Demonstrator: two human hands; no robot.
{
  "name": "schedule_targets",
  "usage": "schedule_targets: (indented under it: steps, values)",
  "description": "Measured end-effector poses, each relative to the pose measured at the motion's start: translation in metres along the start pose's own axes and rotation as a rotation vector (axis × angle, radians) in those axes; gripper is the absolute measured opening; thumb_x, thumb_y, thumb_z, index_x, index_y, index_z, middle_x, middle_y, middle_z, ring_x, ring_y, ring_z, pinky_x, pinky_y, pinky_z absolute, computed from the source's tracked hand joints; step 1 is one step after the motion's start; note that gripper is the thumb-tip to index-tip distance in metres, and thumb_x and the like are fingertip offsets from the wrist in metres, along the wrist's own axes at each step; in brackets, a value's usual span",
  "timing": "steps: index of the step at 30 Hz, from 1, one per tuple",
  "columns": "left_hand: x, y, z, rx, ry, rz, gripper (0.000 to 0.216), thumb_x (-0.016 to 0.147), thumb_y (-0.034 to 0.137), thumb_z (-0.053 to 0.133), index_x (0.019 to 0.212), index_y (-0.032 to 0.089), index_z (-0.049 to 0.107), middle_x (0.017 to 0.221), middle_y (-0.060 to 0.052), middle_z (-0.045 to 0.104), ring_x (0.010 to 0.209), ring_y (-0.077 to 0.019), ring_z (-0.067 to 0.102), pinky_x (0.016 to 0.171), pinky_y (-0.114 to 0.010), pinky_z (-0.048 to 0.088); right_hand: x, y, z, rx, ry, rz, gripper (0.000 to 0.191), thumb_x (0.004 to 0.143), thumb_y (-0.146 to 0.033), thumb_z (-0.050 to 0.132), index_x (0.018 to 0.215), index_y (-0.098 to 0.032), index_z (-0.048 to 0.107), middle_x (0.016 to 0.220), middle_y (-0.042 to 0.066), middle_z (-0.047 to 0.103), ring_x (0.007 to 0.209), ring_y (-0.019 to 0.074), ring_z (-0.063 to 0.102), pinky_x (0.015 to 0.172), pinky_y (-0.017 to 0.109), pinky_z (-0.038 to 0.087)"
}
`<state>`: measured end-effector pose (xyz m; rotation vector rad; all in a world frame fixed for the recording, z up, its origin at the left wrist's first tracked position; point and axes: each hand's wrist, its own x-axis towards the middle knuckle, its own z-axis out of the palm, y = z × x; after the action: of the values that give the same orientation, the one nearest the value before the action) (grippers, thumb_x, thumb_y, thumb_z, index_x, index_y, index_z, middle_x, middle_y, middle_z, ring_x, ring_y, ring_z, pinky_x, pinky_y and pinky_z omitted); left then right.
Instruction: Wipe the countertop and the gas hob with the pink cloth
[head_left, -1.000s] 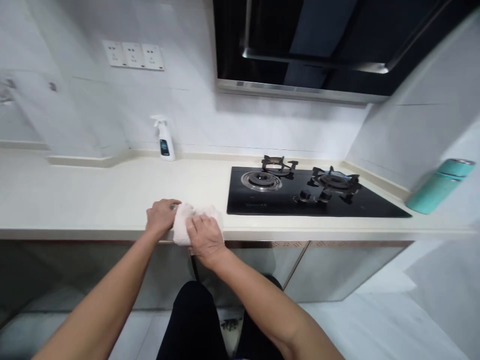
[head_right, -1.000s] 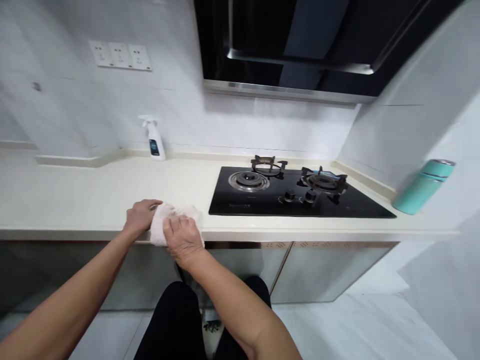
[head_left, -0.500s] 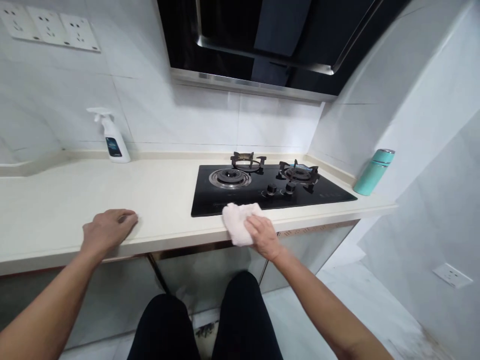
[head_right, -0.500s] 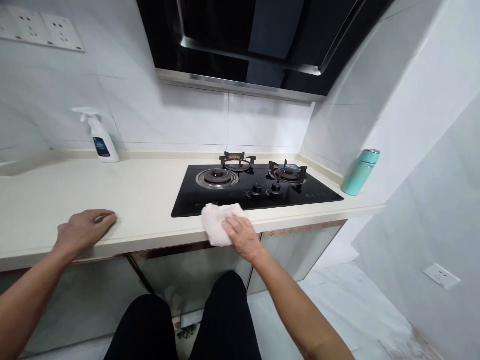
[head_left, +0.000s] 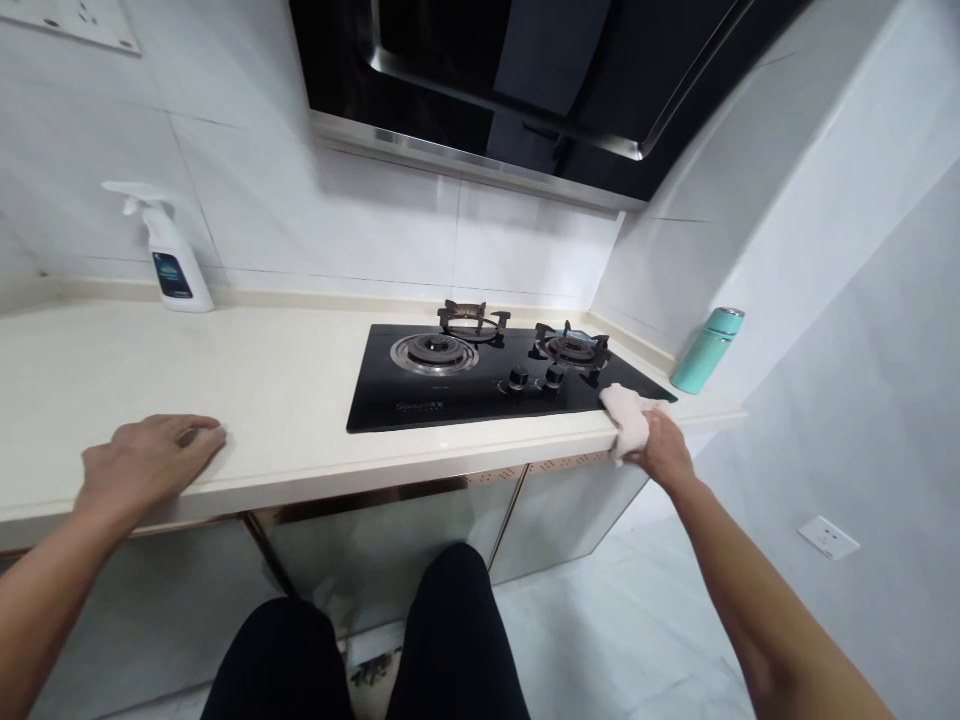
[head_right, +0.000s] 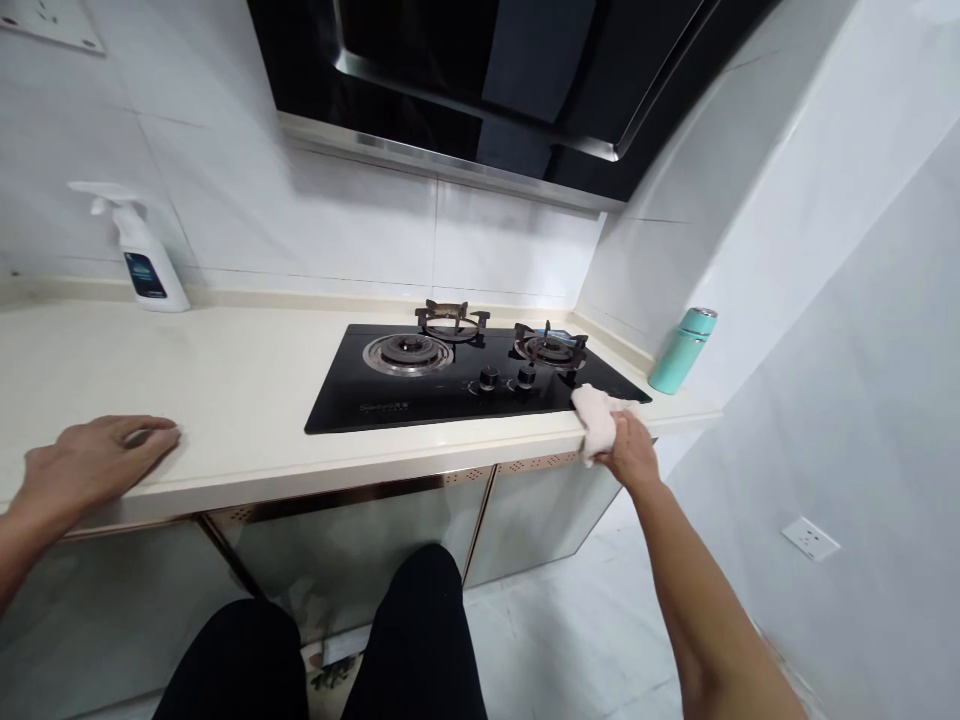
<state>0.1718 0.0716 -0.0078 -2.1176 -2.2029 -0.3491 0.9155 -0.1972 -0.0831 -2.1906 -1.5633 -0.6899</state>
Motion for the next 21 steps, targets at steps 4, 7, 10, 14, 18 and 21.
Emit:
schedule_targets:
  steps: [4, 7, 10, 14, 18, 21]
  values:
    - [-0.004, 0.006, -0.003, 0.041, -0.003, 0.016, 0.067, 0.091, 0.062, 0.025, 0.13, 0.03, 0.07, 0.153, -0.002, 0.059, 0.131, -0.0321, 0.053, 0.107, -0.048, 0.039, 0.015, 0.028, -0.013, -0.027, -0.116, 0.135, 0.085, 0.056, -0.027, 0.084, 0.132, -0.009, 0.051, 0.131, 0.027, 0.06, 0.123, 0.0405, 0.058, 0.103, 0.05, 0.048]
    - [-0.005, 0.01, -0.004, 0.059, -0.019, 0.002, 0.065, 0.092, 0.061, 0.029, 0.132, 0.031, 0.069, 0.152, -0.003, 0.059, 0.131, -0.0324, 0.053, 0.108, -0.049, 0.038, 0.021, 0.018, -0.018, -0.023, -0.135, 0.123, 0.08, 0.055, -0.025, 0.084, 0.128, -0.008, 0.054, 0.125, 0.027, 0.063, 0.117, 0.0413, 0.06, 0.098, 0.05, 0.049]
    - [-0.004, 0.013, -0.006, 0.054, -0.02, 0.0, 0.067, 0.093, 0.066, 0.03, 0.135, 0.031, 0.068, 0.15, -0.004, 0.059, 0.131, -0.0346, 0.052, 0.108, -0.052, 0.037, 0.02, -0.013, -0.019, 0.01, -0.146, 0.042, 0.077, 0.057, -0.023, 0.085, 0.127, -0.007, 0.055, 0.123, 0.026, 0.063, 0.115, 0.0396, 0.059, 0.098, 0.05, 0.049]
    - [-0.008, 0.013, -0.018, 0.023, -0.095, 0.076, 0.077, 0.093, 0.075, 0.033, 0.142, 0.023, 0.064, 0.155, -0.014, 0.053, 0.132, -0.0429, 0.049, 0.106, -0.059, 0.038, 0.018, -0.079, -0.011, 0.113, -0.138, -0.162, 0.088, 0.058, -0.029, 0.092, 0.134, -0.007, 0.052, 0.134, 0.025, 0.059, 0.125, 0.0374, 0.055, 0.107, 0.049, 0.046]
    - [-0.011, 0.01, -0.027, -0.014, -0.142, 0.127, 0.09, 0.085, 0.083, 0.046, 0.147, 0.019, 0.058, 0.159, -0.022, 0.045, 0.137, -0.0482, 0.043, 0.108, -0.064, 0.036, 0.018, -0.148, -0.005, 0.221, -0.094, -0.364, 0.087, 0.068, -0.036, 0.09, 0.141, -0.014, 0.049, 0.141, 0.021, 0.057, 0.13, 0.0366, 0.053, 0.111, 0.052, 0.044]
    - [-0.003, 0.0, -0.019, -0.022, -0.131, 0.124, 0.085, 0.086, 0.08, 0.048, 0.146, 0.021, 0.059, 0.16, -0.018, 0.047, 0.136, -0.0449, 0.045, 0.109, -0.062, 0.035, 0.017, -0.183, -0.004, 0.273, -0.065, -0.452, 0.08, 0.073, -0.034, 0.087, 0.142, -0.017, 0.051, 0.14, 0.019, 0.057, 0.13, 0.0359, 0.051, 0.112, 0.052, 0.043]
